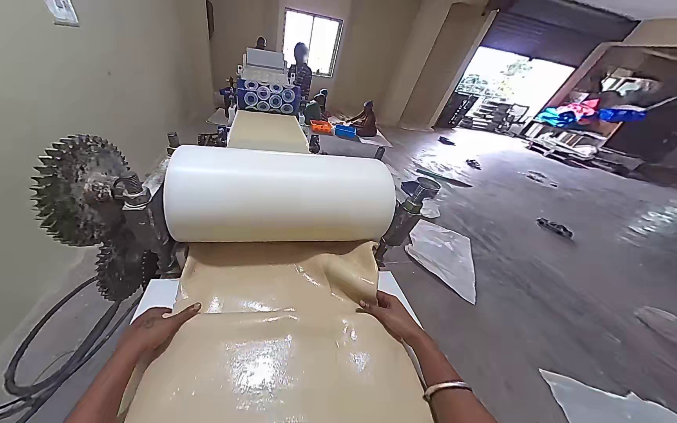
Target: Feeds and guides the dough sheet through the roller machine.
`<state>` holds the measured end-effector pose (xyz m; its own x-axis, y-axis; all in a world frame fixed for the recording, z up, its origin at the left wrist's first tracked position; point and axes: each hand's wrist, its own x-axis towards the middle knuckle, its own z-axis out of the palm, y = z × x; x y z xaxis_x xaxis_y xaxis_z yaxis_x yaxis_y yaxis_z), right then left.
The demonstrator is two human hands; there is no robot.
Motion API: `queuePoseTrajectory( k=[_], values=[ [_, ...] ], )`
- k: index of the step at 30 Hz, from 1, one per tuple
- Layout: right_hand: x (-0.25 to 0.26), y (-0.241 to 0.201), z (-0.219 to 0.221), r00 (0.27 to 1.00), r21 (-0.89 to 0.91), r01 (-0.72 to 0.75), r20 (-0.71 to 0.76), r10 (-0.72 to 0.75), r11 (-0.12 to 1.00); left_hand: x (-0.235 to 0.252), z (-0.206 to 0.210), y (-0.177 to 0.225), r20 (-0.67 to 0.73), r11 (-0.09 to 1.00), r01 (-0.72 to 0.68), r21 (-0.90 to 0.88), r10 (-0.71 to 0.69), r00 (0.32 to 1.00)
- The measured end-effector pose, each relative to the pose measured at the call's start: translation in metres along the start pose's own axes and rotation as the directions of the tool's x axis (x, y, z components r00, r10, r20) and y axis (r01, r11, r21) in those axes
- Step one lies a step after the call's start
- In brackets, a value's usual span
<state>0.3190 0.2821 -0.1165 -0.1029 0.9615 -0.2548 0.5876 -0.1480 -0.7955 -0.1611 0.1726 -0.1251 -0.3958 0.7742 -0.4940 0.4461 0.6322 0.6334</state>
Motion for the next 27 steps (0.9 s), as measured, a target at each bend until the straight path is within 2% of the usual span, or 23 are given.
queuePoseTrajectory(
  k=[2,3,4,6,8,10,12,13,14,16,18,20,22,25,27],
  values=[
    [0.000,-0.006,0.007,0.994,-0.185,-0.104,-0.052,0.096,0.977,-0.019,0.006,-0.007,0.058,0.996,-0.001,-0.094,0.006,0.998],
    [0.000,-0.011,0.010,0.991,-0.205,-0.133,-0.061,0.123,0.970,-0.026,0.010,-0.010,0.065,0.981,-0.015,-0.192,0.028,0.998],
    [-0.002,-0.017,0.009,0.989,-0.161,-0.141,-0.058,0.133,0.977,-0.032,0.014,-0.014,0.057,0.956,-0.028,-0.293,0.047,0.997],
    [-0.010,-0.029,0.005,0.987,0.036,-0.161,-0.011,0.161,0.986,-0.041,0.016,-0.019,0.031,0.907,-0.021,-0.420,0.038,0.999],
    [-0.010,-0.031,-0.006,0.962,0.074,-0.264,0.097,0.256,0.962,-0.053,0.012,-0.016,0.021,0.888,-0.006,-0.460,0.018,1.000],
    [-0.007,-0.020,-0.006,0.914,-0.174,-0.357,0.139,0.382,0.918,-0.059,0.007,-0.026,0.039,0.905,0.015,-0.425,0.001,0.999],
    [-0.010,-0.038,0.000,0.923,-0.476,-0.347,-0.017,0.385,0.808,-0.055,0.009,-0.035,0.066,0.919,0.036,-0.392,-0.011,0.998],
    [-0.018,-0.056,0.005,0.931,-0.548,-0.352,-0.120,0.345,0.758,-0.052,0.011,-0.040,0.074,0.927,0.046,-0.371,-0.020,0.997],
    [-0.019,-0.069,0.007,0.940,-0.501,-0.339,-0.206,0.271,0.796,-0.047,0.012,-0.041,0.078,0.937,0.041,-0.347,-0.014,0.997],
    [0.003,-0.072,0.002,0.946,-0.216,-0.223,-0.283,0.158,0.951,-0.042,0.012,-0.040,0.106,0.954,0.018,-0.298,0.014,0.994],
    [0.039,-0.072,0.003,0.925,0.011,-0.207,-0.324,0.199,0.978,-0.038,0.012,-0.039,0.097,0.973,-0.017,-0.231,0.040,0.994],
    [0.065,-0.073,0.012,0.896,-0.002,-0.280,-0.360,0.260,0.960,-0.036,0.011,-0.031,0.028,0.993,-0.015,-0.120,0.018,0.999],
    [0.078,-0.064,0.021,0.911,-0.015,-0.239,-0.350,0.218,0.971,-0.035,0.008,-0.018,-0.038,0.999,0.014,-0.043,-0.016,0.999],
    [0.090,-0.039,0.025,0.940,0.205,-0.087,-0.306,0.149,0.975,-0.011,0.017,-0.005,-0.097,0.972,0.000,-0.237,-0.023,0.995],
    [0.095,-0.038,0.025,0.942,0.270,-0.068,-0.300,0.150,0.961,0.006,0.017,0.014,-0.077,0.937,0.001,-0.349,-0.029,0.997]
  ],
)
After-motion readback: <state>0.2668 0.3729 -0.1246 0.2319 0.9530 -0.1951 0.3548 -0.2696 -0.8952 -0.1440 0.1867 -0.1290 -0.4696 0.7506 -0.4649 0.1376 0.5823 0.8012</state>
